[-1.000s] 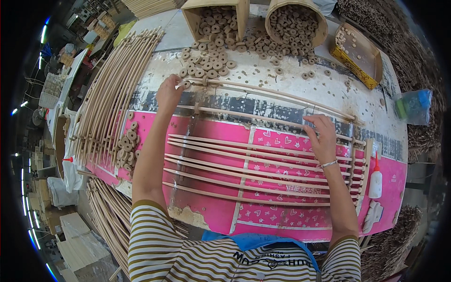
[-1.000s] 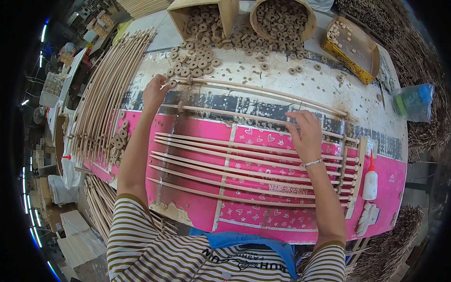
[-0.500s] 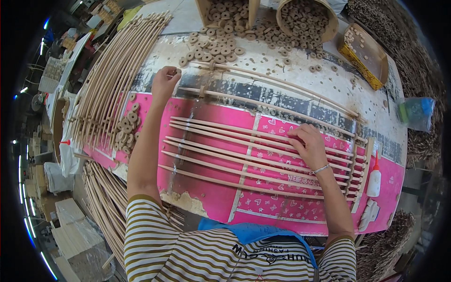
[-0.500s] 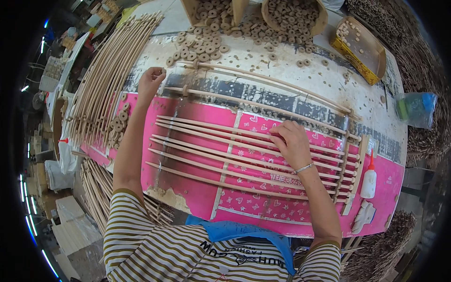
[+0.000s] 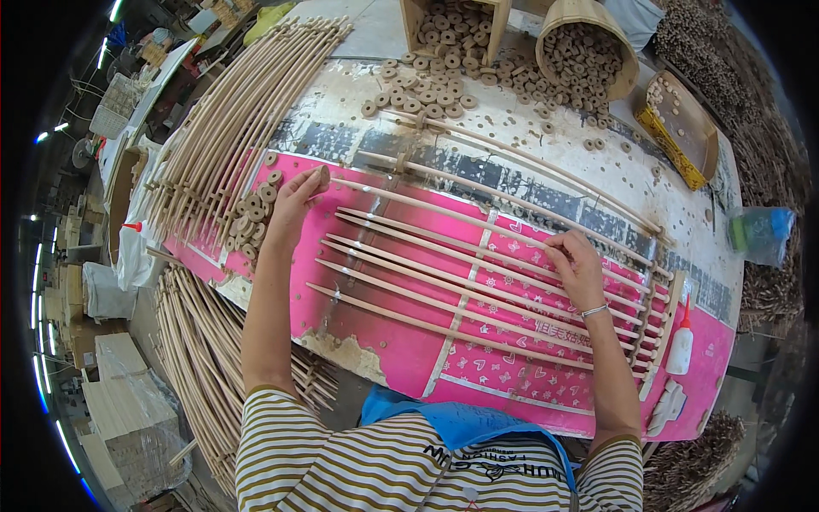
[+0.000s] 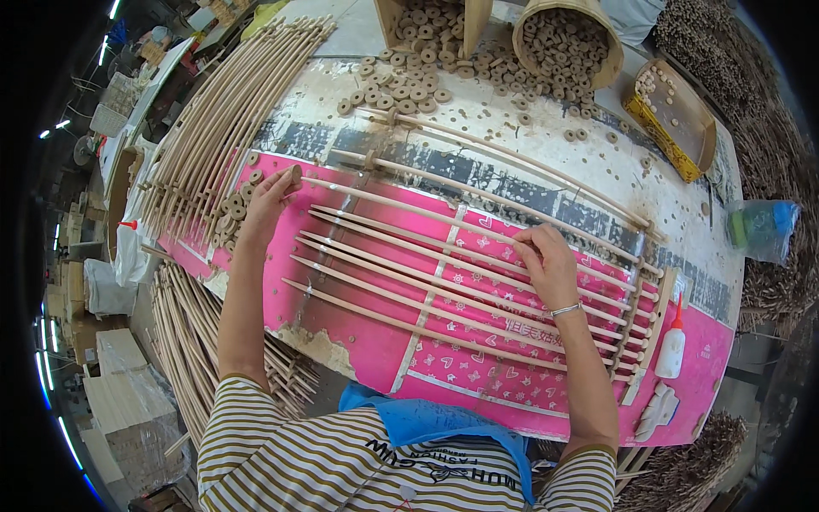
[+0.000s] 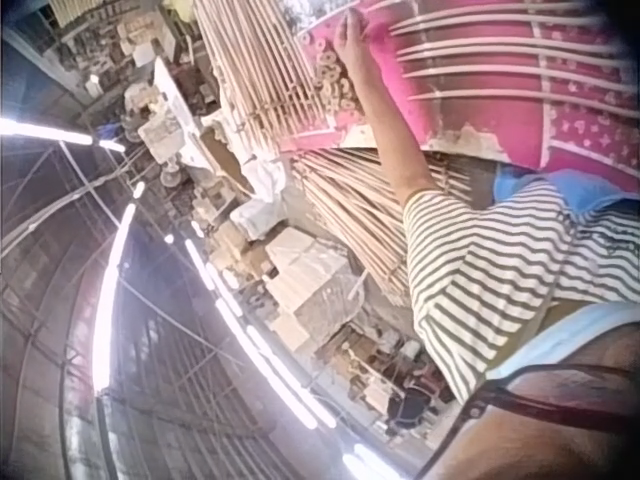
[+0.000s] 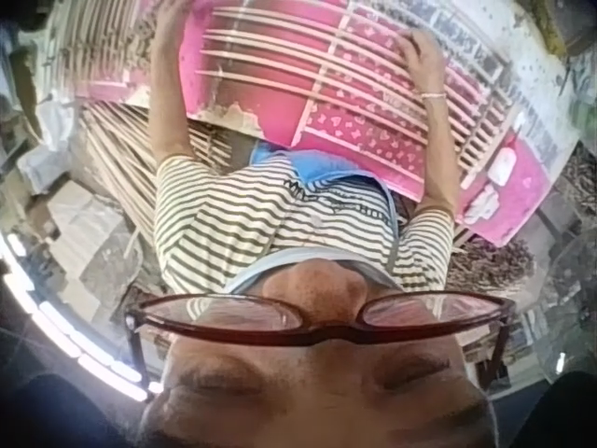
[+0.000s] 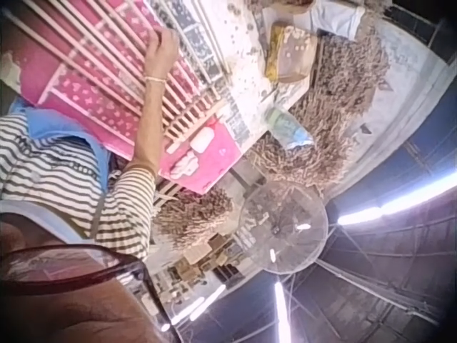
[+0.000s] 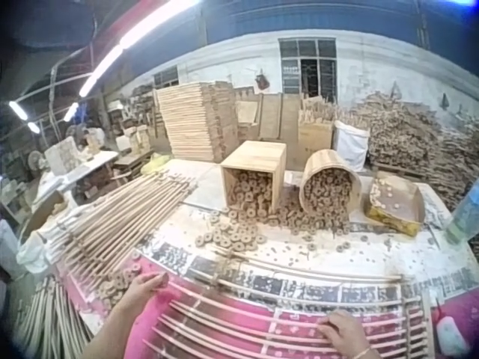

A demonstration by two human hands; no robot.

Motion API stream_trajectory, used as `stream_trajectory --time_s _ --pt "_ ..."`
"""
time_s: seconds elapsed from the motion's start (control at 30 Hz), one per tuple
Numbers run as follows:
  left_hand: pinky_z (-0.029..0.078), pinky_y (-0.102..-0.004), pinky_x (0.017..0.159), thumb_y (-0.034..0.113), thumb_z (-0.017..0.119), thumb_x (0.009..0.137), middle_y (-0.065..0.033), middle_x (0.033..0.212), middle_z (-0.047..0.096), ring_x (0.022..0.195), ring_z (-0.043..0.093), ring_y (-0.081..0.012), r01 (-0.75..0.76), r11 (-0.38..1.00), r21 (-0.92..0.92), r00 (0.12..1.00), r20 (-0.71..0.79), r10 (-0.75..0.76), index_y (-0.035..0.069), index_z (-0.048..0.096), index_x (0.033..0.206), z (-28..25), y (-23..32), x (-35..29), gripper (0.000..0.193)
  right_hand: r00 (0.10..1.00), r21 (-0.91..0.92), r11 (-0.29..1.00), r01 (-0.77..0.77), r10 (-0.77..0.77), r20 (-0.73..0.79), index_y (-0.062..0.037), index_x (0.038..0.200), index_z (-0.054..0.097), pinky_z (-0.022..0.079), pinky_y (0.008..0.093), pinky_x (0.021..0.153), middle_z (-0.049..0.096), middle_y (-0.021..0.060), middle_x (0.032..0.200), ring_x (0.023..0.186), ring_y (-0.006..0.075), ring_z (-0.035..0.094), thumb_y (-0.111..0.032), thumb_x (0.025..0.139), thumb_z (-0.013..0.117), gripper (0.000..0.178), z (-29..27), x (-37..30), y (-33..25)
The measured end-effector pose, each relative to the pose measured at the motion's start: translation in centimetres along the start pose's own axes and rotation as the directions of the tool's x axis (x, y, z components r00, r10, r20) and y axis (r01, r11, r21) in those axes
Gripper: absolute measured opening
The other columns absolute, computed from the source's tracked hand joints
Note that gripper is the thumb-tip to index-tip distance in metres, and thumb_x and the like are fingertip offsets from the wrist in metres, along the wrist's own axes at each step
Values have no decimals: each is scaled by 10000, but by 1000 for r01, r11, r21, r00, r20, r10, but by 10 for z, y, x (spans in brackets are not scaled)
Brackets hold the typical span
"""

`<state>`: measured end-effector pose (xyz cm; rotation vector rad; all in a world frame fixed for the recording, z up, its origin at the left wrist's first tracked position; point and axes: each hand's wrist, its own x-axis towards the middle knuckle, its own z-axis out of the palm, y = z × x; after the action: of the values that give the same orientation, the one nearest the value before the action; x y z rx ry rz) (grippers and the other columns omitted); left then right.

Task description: Assembling a wooden structure by arranging dowels and sliding small wooden rings onto them.

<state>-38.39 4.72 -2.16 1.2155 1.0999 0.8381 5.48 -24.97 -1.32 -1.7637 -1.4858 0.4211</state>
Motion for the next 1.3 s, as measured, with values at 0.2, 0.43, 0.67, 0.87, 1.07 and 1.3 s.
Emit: stream_trajectory --time_s 0.2,0.43,0.67,0.87,1.07,1.3 --pt "526 -269 915 265 648 1074 -24 1176 743 1039 692 -105 66 989 -134 994 92 -54 44 686 1338 13 1 -3 346 1000 19 1000 -2 2 -11 -21 991 701 499 367 741 621 101 895 833 265 631 -82 953 713 73 -1 1 4" --pt "570 -304 958 267 629 1085 -67 1220 729 1083 708 -160 94 977 -190 993 93 -77 27 667 1359 17 0 -6 366 999 25 999 -42 43 -10 -13 995 698 502 355 745 634 100 914 837 254 636 -83 954 710 83 -2 3 5" --pt "587 -316 959 282 626 1087 -78 1200 720 1089 701 -175 124 942 -313 991 90 -101 27 649 1349 15 -8 -5 367 1000 42 999 -11 12 -12 -3 999 698 502 345 741 635 105 919 821 245 633 -77 958 707 84 -5 5 7" --pt "584 -313 954 272 628 1086 -87 1230 718 1099 697 -171 131 937 -324 990 101 -103 27 642 1358 24 -4 -9 366 1000 41 999 -27 27 -2 1 1006 701 507 339 743 636 107 912 819 239 636 -67 960 704 82 -5 7 7" --pt "579 -290 936 268 641 1079 -68 1193 732 1102 698 -152 107 956 -273 986 156 -65 27 656 1341 51 3 -12 357 1000 43 999 6 -5 -22 -2 1013 702 515 347 742 642 107 918 825 240 649 -74 951 719 96 -3 11 5" --pt "572 -254 876 264 682 1059 -16 1101 729 994 694 -102 130 953 -272 985 142 -94 39 689 1288 68 0 -16 321 997 41 999 25 -23 -71 -16 1025 691 531 372 745 641 104 923 862 254 681 -83 909 757 150 0 14 -4"
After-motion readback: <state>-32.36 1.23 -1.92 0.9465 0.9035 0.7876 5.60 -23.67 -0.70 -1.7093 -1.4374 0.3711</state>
